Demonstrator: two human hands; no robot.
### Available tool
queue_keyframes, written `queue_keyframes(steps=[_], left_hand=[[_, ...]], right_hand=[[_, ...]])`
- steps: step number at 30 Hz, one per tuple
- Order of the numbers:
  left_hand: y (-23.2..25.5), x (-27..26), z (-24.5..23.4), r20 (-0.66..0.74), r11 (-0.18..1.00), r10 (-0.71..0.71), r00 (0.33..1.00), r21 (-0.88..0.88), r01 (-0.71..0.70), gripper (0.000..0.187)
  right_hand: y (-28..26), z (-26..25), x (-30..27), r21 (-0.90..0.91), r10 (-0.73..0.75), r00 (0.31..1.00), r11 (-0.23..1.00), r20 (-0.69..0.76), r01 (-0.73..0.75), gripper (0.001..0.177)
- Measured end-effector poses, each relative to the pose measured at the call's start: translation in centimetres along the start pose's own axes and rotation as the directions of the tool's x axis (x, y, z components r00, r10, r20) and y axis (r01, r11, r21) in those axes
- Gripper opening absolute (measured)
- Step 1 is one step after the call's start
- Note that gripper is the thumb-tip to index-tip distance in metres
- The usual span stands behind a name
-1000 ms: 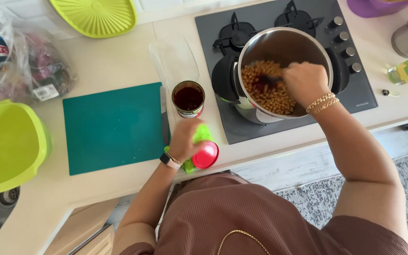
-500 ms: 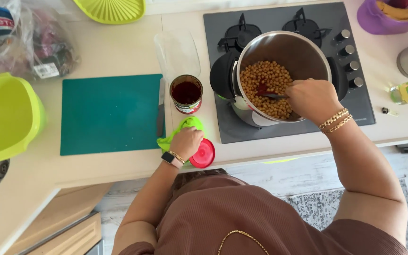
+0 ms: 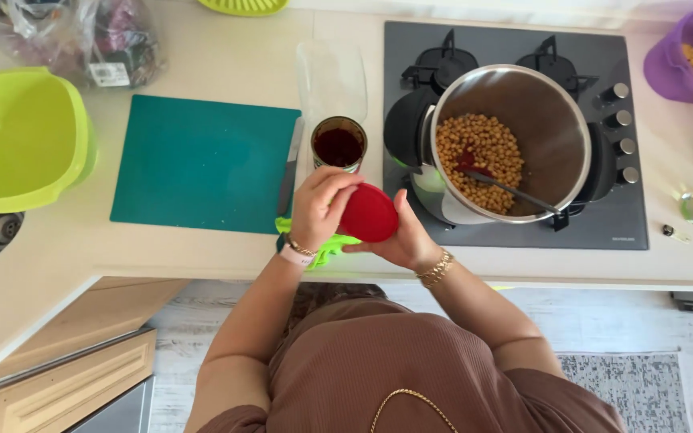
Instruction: The person adds chickpeas by hand from a green bowl into a pot on the stovetop, then spoons tomato paste from a can into the pot and adds salt from a small glass bowl. They then stir the chickpeas and seasonings together in the pot with a spatula.
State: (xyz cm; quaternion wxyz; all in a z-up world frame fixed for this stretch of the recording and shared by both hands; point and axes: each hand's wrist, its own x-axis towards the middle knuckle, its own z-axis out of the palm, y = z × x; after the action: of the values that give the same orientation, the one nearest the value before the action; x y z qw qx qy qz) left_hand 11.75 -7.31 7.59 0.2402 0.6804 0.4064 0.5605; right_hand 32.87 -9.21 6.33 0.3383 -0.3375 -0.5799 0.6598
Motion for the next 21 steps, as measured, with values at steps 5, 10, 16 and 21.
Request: queue_keyframes(steps=[5,10,16,21], left_hand=[[-2.0,2.5,-1.4,-0.043,0.987,0.139,0.989,0.093,-0.134,0.025],[-6.7,3.0,-3.1,-0.109,0.992,0.057,0.992,0.119,-0.044,0.034],[-10.8,1.8,-3.6,-0.086,0.988,-0.154,0.984,0.001,0.154,0.031],[-7.4,1.9,-3.1,-0.067,0.995,-0.102,0.993,-0.016,0.102,0.025]], right_hand=[[2.4,0.9,5.5,-0.145,-0.166,0.980,0.978,-0.110,0.150,0.081],[1.7,1.3,12.0,-0.936,-0.478,0.860,0.353,-0.180,0.000,0.086],[3.5,1.8,14.9,-0.980,-0.349,0.916,0.095,-0.200,-0.177,0.086],[0.9,3.4,14.0,-0.979,-0.376,0.905,0.035,-0.198,-0.200,0.088]])
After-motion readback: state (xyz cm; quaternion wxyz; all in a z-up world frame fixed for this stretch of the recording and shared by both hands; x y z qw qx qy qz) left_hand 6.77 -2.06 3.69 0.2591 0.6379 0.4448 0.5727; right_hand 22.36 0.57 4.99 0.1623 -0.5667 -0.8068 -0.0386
